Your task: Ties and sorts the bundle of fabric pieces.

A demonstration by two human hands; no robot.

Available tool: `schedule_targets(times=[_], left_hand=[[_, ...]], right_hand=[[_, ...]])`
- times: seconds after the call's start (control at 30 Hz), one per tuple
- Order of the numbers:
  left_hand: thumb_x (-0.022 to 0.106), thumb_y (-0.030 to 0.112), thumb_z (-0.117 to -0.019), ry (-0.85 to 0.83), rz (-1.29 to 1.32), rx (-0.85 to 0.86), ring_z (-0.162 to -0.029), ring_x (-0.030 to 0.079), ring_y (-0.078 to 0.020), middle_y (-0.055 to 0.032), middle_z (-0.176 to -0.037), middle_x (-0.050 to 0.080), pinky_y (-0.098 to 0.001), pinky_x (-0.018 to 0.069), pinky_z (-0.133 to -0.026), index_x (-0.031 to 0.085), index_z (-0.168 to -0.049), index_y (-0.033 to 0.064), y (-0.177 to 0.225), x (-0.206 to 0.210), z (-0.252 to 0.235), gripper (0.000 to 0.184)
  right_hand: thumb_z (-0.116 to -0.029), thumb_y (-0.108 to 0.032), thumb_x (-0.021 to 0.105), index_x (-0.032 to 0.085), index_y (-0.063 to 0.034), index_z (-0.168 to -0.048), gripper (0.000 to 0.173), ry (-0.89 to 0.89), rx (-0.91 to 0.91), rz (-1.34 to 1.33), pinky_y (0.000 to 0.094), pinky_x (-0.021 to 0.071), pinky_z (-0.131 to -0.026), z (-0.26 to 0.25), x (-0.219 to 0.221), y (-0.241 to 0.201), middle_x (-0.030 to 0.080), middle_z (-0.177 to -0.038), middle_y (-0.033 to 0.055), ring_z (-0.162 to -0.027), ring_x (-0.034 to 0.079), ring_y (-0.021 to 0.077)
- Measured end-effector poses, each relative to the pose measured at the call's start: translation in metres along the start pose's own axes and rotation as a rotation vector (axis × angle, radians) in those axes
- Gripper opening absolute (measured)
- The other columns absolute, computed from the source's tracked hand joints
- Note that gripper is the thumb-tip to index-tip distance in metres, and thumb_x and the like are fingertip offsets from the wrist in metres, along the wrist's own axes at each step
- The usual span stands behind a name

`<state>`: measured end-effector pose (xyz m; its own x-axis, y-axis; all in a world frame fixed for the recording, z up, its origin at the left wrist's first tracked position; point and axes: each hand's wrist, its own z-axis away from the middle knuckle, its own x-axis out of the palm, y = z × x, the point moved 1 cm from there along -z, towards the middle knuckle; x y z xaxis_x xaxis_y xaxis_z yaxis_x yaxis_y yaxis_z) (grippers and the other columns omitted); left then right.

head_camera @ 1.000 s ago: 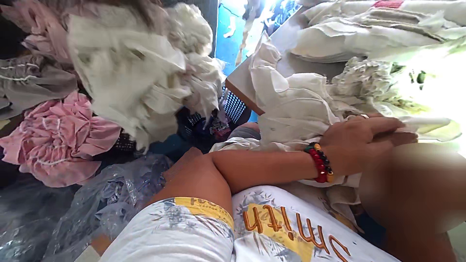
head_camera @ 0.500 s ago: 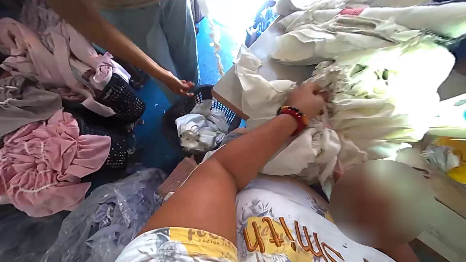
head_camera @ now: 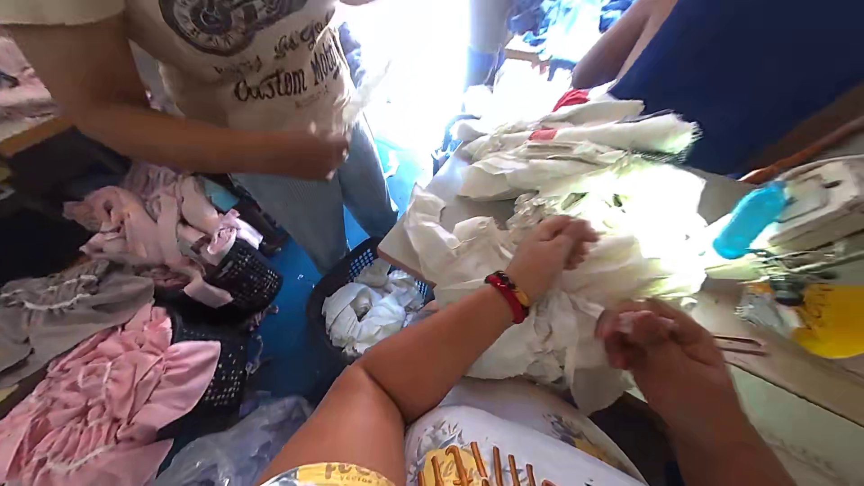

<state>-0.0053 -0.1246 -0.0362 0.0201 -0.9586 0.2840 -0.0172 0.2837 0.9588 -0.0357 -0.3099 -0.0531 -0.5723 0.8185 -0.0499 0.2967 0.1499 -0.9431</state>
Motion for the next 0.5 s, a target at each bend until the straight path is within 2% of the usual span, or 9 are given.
schedule_targets(times=[0.07,0.13,0.23,0.33,0.4,0.5], left_hand=[[0.035,0.019,-0.1121,0.109,0.232,-0.137,-0.055,0.043,-0.0020,0.0058,-0.070,0.046,-0.0169,0.0410,-0.054,0.055,-0.105,0.0067,-0.008,-0.006,-0.015,0.025],[0.035,0.020,-0.1123,0.203,0.367,-0.265,-0.049,0.040,-0.0017,0.0065,-0.067,0.044,-0.0152,0.0379,-0.048,0.053,-0.102,0.0102,-0.016,-0.013,-0.026,0.023],[0.037,0.017,-0.1122,0.276,0.406,-0.395,-0.048,0.042,-0.0029,0.0035,-0.069,0.046,-0.0152,0.0396,-0.047,0.051,-0.102,0.0074,-0.021,-0.014,-0.036,0.020],[0.039,0.016,-0.1115,0.340,0.392,-0.474,-0.047,0.042,-0.0031,0.0029,-0.067,0.046,-0.0151,0.0405,-0.046,0.052,-0.102,0.0055,-0.032,-0.014,-0.040,0.020],[0.040,0.015,-0.1111,0.354,0.390,-0.475,-0.047,0.043,-0.0033,0.0027,-0.066,0.046,-0.0152,0.0410,-0.046,0.052,-0.101,0.0049,-0.034,-0.016,-0.041,0.019],[0.037,0.013,-0.1111,0.318,0.393,-0.385,-0.048,0.043,-0.0032,0.0036,-0.064,0.046,-0.0155,0.0408,-0.048,0.052,-0.097,0.0057,-0.033,-0.018,-0.032,0.022]], right_hand=[[-0.1069,-0.048,0.046,0.064,-0.0301,-0.090,0.030,0.015,-0.003,0.075,0.0092,0.0452,-0.055,0.002,0.001,0.004,0.060,-0.076,-0.0180,-0.060,0.053,-0.0078],[-0.1074,-0.048,0.045,0.060,-0.0271,-0.086,0.033,0.059,0.000,0.199,0.0094,0.0395,-0.056,0.012,0.003,0.011,0.050,-0.070,-0.0183,-0.061,0.046,-0.0099],[-0.1081,-0.044,0.045,0.058,-0.0169,-0.084,0.038,0.085,-0.032,0.343,0.0108,0.0430,-0.065,0.026,0.002,0.022,0.051,-0.074,-0.0121,-0.069,0.049,-0.0091],[-0.1094,-0.041,0.043,0.054,-0.0115,-0.083,0.041,0.073,-0.072,0.444,0.0112,0.0419,-0.064,0.036,0.004,0.030,0.048,-0.072,-0.0059,-0.068,0.048,-0.0058],[-0.1097,-0.040,0.042,0.053,-0.0095,-0.082,0.043,0.071,-0.096,0.483,0.0119,0.0409,-0.062,0.038,0.005,0.032,0.047,-0.071,-0.0032,-0.065,0.047,-0.0037],[-0.1095,-0.039,0.043,0.056,-0.0094,-0.084,0.041,0.090,-0.088,0.447,0.0114,0.0412,-0.061,0.038,0.001,0.029,0.048,-0.071,-0.0047,-0.064,0.047,-0.0047]])
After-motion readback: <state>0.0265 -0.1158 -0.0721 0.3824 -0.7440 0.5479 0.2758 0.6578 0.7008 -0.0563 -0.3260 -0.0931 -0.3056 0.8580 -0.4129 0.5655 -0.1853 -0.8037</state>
